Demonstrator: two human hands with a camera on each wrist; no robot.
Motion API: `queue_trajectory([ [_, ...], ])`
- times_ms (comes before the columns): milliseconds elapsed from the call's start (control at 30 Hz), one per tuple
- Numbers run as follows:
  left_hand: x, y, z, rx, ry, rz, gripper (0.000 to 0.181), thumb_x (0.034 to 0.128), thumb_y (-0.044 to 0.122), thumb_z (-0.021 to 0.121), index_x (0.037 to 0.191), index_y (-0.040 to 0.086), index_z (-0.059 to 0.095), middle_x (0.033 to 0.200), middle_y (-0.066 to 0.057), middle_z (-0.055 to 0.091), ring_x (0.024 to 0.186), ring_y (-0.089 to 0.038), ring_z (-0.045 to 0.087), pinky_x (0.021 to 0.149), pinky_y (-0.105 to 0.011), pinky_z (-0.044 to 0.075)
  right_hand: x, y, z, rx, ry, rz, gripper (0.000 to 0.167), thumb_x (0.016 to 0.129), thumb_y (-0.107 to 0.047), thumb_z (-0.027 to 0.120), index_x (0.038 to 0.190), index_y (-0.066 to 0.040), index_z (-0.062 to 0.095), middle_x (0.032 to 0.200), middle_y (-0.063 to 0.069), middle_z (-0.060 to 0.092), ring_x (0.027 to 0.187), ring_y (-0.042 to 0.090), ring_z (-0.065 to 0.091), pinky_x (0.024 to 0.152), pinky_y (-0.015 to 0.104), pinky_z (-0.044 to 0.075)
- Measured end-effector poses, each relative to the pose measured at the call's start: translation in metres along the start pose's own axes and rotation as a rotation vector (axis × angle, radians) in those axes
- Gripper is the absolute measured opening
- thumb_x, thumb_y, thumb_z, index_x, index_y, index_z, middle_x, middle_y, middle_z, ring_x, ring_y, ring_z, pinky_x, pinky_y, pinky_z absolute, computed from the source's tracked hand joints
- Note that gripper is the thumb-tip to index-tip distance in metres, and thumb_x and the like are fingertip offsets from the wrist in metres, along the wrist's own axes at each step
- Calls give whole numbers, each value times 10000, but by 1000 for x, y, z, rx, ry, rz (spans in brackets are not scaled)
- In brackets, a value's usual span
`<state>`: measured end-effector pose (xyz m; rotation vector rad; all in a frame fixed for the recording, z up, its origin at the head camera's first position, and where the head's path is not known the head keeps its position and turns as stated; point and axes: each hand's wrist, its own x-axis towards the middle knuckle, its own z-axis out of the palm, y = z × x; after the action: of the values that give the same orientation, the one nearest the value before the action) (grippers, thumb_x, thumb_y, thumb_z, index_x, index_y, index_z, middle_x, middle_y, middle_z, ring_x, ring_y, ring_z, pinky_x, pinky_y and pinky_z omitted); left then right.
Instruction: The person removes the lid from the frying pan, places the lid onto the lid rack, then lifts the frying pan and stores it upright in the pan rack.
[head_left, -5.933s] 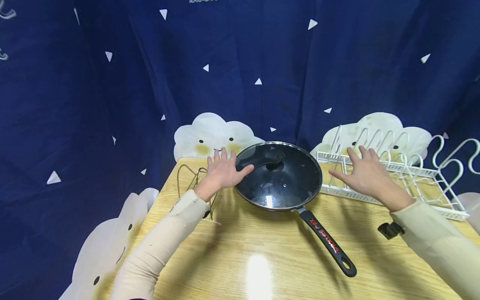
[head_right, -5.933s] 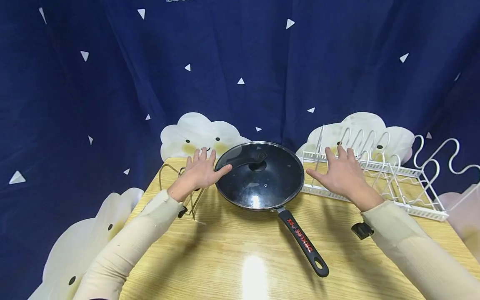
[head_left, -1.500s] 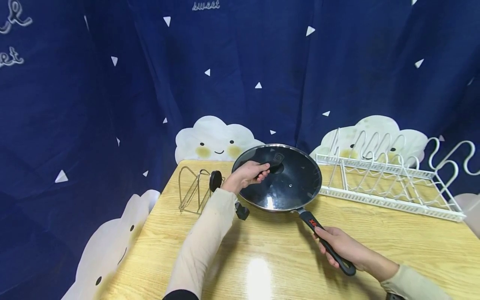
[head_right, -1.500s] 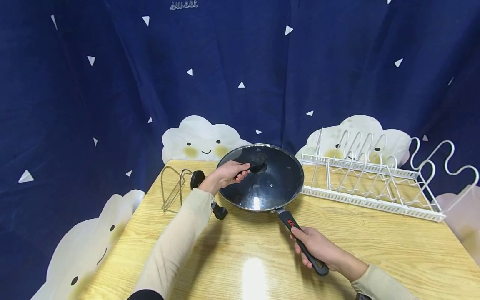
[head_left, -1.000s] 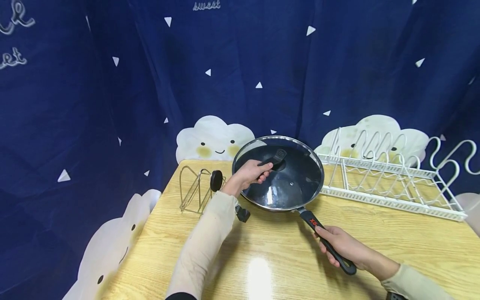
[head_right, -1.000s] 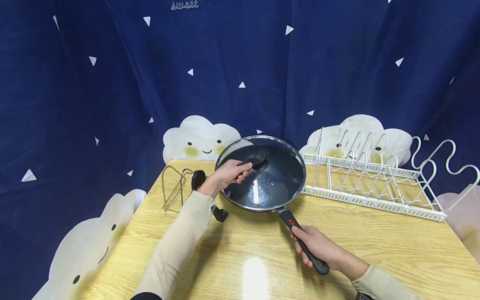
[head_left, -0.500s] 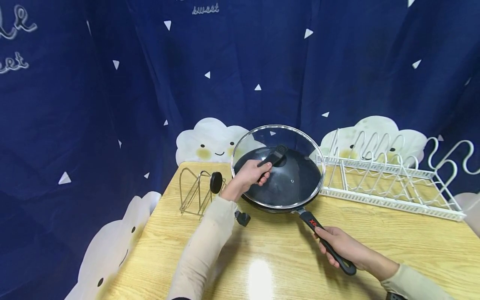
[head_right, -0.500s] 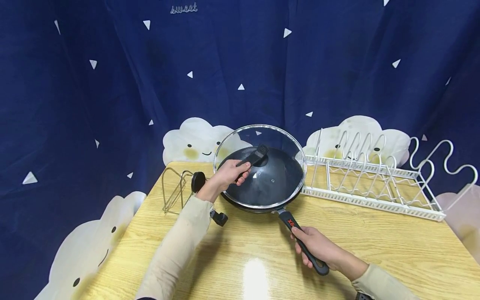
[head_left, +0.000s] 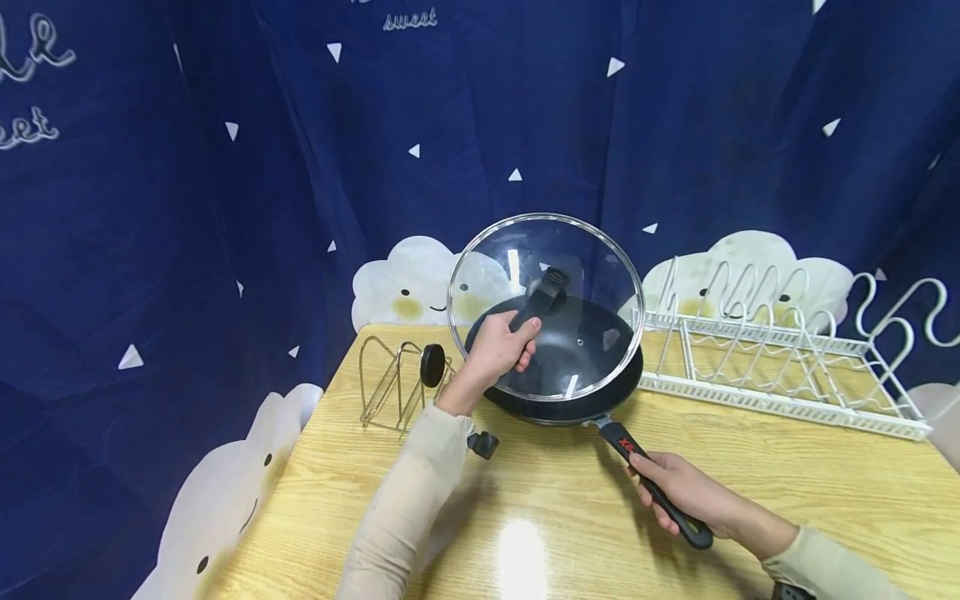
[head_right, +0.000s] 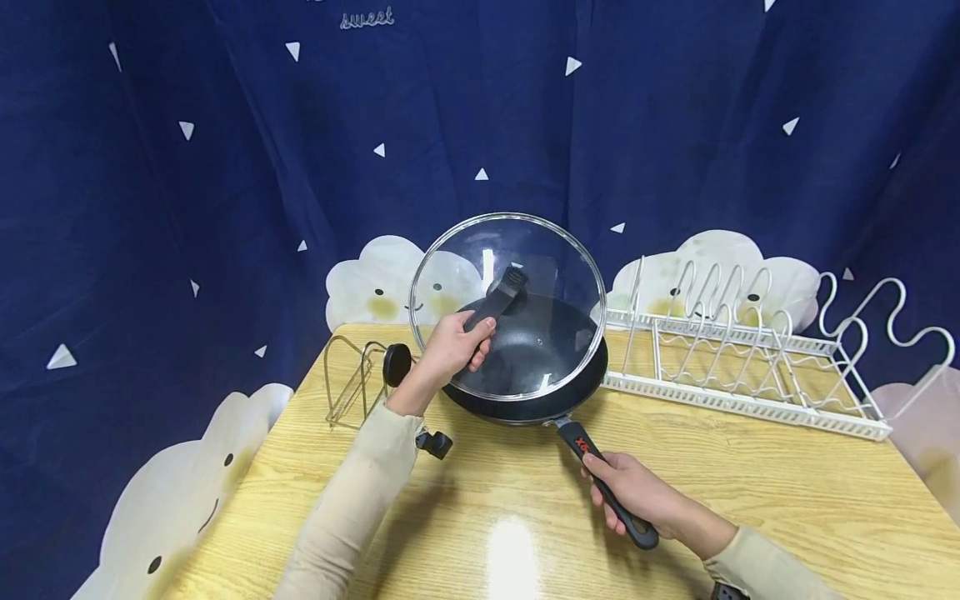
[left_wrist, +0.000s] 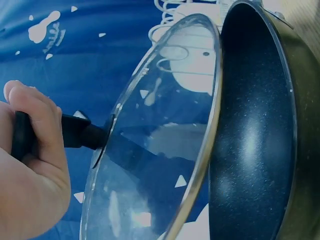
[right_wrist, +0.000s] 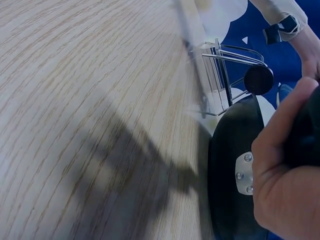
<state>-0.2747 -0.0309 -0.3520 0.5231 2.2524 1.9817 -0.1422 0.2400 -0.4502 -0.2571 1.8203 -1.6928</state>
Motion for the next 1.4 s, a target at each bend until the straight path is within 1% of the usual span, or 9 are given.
queue_trajectory([
  [133,-7,3,-4,41,57,53,243,955,215,557,851,-3,538,544,-32,533,366,-97,465,393,-255,450,-1,-2,1,-10,4,1,484,1019,-413,369,1139,55,381,733,15,535,439,51,544,395,208,451],
  [233,-11,3,-6,76,91,88,237,944,222,573,802,36,532,535,-41,544,355,-107,475,379,-267,458,-3,-4,2,-25,4,0,500,1020,-414,363,1160,66,371,744,25,539,444,55,548,403,210,454],
  [700,-29,-2,-24,121,192,190,254,947,228,582,805,25,531,533,-44,546,337,-124,488,363,-282,460,-6,-9,0,-134,22,2,495,1027,-406,341,1145,74,356,767,88,530,470,127,551,435,279,485],
  [833,-33,-3,-32,132,221,214,264,946,228,589,799,15,532,530,-50,548,327,-128,484,345,-289,447,-7,-11,1,-182,26,18,490,1026,-406,343,1126,73,373,776,114,541,485,158,560,451,329,501],
  [967,-38,-2,-41,188,271,244,265,943,209,591,768,19,532,518,-33,547,317,-115,479,327,-266,422,-6,-13,-2,-253,30,22,465,1027,-393,354,1101,64,396,779,142,554,508,205,579,484,401,519],
  [1100,-45,-1,-50,230,317,249,242,941,175,588,760,26,526,510,-31,542,316,-108,481,323,-245,413,-4,-19,-5,-391,46,5,407,1023,-351,400,1051,53,434,776,168,566,535,257,585,503,433,514],
  [1267,-51,-1,-63,207,338,248,236,947,185,588,812,-5,555,534,-95,555,331,-125,485,329,-240,416,-2,-30,-6,-688,103,-38,331,1008,-313,454,1033,13,505,754,77,562,576,184,507,492,323,427],
  [1333,-54,-1,-68,211,347,246,238,952,174,579,823,-26,557,548,-140,560,337,-134,486,331,-234,414,-1,-34,-6,-778,123,-54,320,999,-314,475,1042,-1,526,737,35,548,572,152,463,491,296,381],
  [1400,-60,6,-70,218,359,244,232,955,141,567,819,-45,549,557,-176,561,343,-143,489,335,-224,415,0,-37,-5,-831,135,-67,323,990,-317,495,1062,-5,534,727,15,545,560,132,459,492,287,378],
])
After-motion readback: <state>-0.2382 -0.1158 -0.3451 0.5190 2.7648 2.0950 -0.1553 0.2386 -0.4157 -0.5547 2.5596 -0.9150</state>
